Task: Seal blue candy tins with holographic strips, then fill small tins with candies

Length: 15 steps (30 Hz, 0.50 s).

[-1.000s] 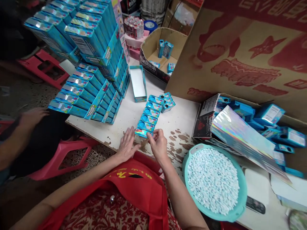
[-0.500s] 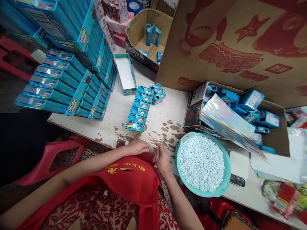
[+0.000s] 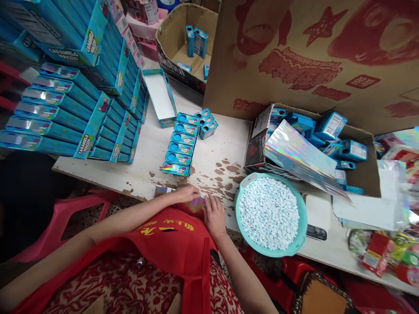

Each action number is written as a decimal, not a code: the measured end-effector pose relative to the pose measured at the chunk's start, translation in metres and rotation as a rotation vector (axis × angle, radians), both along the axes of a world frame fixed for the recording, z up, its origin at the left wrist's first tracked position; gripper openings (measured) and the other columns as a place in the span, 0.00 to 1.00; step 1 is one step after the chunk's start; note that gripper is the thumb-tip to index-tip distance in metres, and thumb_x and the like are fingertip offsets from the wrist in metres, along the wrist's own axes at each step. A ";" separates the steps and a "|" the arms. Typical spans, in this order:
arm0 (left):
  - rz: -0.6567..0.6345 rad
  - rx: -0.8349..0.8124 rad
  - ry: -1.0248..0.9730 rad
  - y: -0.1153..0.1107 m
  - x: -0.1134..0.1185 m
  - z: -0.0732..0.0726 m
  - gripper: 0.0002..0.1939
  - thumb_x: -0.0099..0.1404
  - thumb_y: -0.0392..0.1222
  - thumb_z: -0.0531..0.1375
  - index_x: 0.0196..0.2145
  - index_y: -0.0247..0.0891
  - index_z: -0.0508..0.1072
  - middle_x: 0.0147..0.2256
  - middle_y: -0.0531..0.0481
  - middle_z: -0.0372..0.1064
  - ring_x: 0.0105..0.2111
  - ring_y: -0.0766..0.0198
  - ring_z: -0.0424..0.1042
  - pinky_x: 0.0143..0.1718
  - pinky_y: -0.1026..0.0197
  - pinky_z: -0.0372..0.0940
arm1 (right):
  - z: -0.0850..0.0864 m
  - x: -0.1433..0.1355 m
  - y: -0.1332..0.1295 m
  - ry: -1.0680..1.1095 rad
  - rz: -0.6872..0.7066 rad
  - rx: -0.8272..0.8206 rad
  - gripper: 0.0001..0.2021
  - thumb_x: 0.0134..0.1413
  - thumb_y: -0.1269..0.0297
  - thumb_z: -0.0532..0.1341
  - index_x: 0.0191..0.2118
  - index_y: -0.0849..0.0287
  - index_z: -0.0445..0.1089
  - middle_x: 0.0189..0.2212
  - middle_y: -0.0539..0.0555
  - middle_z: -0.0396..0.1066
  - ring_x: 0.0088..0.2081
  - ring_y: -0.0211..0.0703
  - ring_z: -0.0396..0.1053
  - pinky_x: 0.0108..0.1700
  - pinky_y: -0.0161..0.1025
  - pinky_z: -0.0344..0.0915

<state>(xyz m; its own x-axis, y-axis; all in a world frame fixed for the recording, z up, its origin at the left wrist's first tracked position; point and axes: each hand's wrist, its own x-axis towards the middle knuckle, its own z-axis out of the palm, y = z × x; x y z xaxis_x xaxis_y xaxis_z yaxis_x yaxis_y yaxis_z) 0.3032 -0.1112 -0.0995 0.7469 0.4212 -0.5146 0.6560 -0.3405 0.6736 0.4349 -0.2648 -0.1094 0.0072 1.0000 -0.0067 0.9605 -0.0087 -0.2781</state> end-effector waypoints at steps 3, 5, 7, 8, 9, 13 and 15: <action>-0.001 -0.011 -0.003 0.001 0.000 -0.002 0.12 0.60 0.42 0.54 0.28 0.37 0.77 0.27 0.48 0.74 0.28 0.63 0.67 0.29 0.65 0.56 | 0.002 0.001 -0.002 0.007 0.025 0.011 0.16 0.60 0.66 0.52 0.52 0.56 0.67 0.54 0.60 0.66 0.54 0.53 0.60 0.50 0.49 0.60; -0.002 -0.019 -0.012 0.002 -0.001 -0.002 0.12 0.60 0.43 0.54 0.28 0.38 0.77 0.28 0.48 0.74 0.28 0.63 0.67 0.29 0.65 0.56 | 0.004 0.000 -0.001 0.020 0.026 0.034 0.13 0.60 0.66 0.52 0.48 0.57 0.69 0.52 0.59 0.67 0.54 0.52 0.60 0.50 0.48 0.60; 0.003 -0.024 -0.018 0.002 -0.001 -0.003 0.13 0.60 0.43 0.54 0.29 0.37 0.77 0.28 0.47 0.74 0.29 0.63 0.68 0.29 0.65 0.56 | 0.006 -0.001 0.001 0.032 0.034 0.053 0.11 0.60 0.66 0.52 0.43 0.57 0.71 0.50 0.59 0.68 0.54 0.52 0.59 0.50 0.48 0.60; 0.007 -0.026 -0.018 0.002 -0.001 -0.004 0.13 0.60 0.43 0.54 0.29 0.37 0.77 0.29 0.47 0.74 0.29 0.62 0.68 0.29 0.65 0.56 | 0.008 -0.001 0.002 0.036 0.041 0.054 0.11 0.60 0.66 0.52 0.40 0.57 0.71 0.49 0.59 0.69 0.53 0.52 0.60 0.49 0.48 0.60; 0.010 -0.030 -0.017 0.001 -0.001 -0.005 0.13 0.61 0.43 0.54 0.28 0.37 0.77 0.29 0.47 0.74 0.29 0.62 0.68 0.29 0.64 0.56 | 0.010 -0.001 0.003 0.035 0.045 0.048 0.10 0.60 0.66 0.52 0.38 0.58 0.71 0.47 0.59 0.70 0.50 0.51 0.62 0.48 0.47 0.61; 0.011 -0.047 -0.010 0.001 -0.001 -0.006 0.12 0.61 0.41 0.54 0.27 0.36 0.76 0.27 0.47 0.73 0.29 0.62 0.69 0.31 0.64 0.58 | 0.025 0.003 0.006 0.030 0.005 -0.027 0.11 0.60 0.65 0.52 0.30 0.57 0.69 0.29 0.56 0.70 0.34 0.47 0.65 0.36 0.42 0.60; 0.014 -0.044 -0.001 0.001 -0.002 -0.003 0.13 0.62 0.40 0.53 0.29 0.35 0.76 0.28 0.46 0.74 0.31 0.61 0.70 0.34 0.63 0.60 | 0.038 0.008 0.010 0.109 -0.045 -0.053 0.11 0.60 0.64 0.53 0.28 0.57 0.67 0.25 0.54 0.68 0.31 0.45 0.64 0.35 0.40 0.59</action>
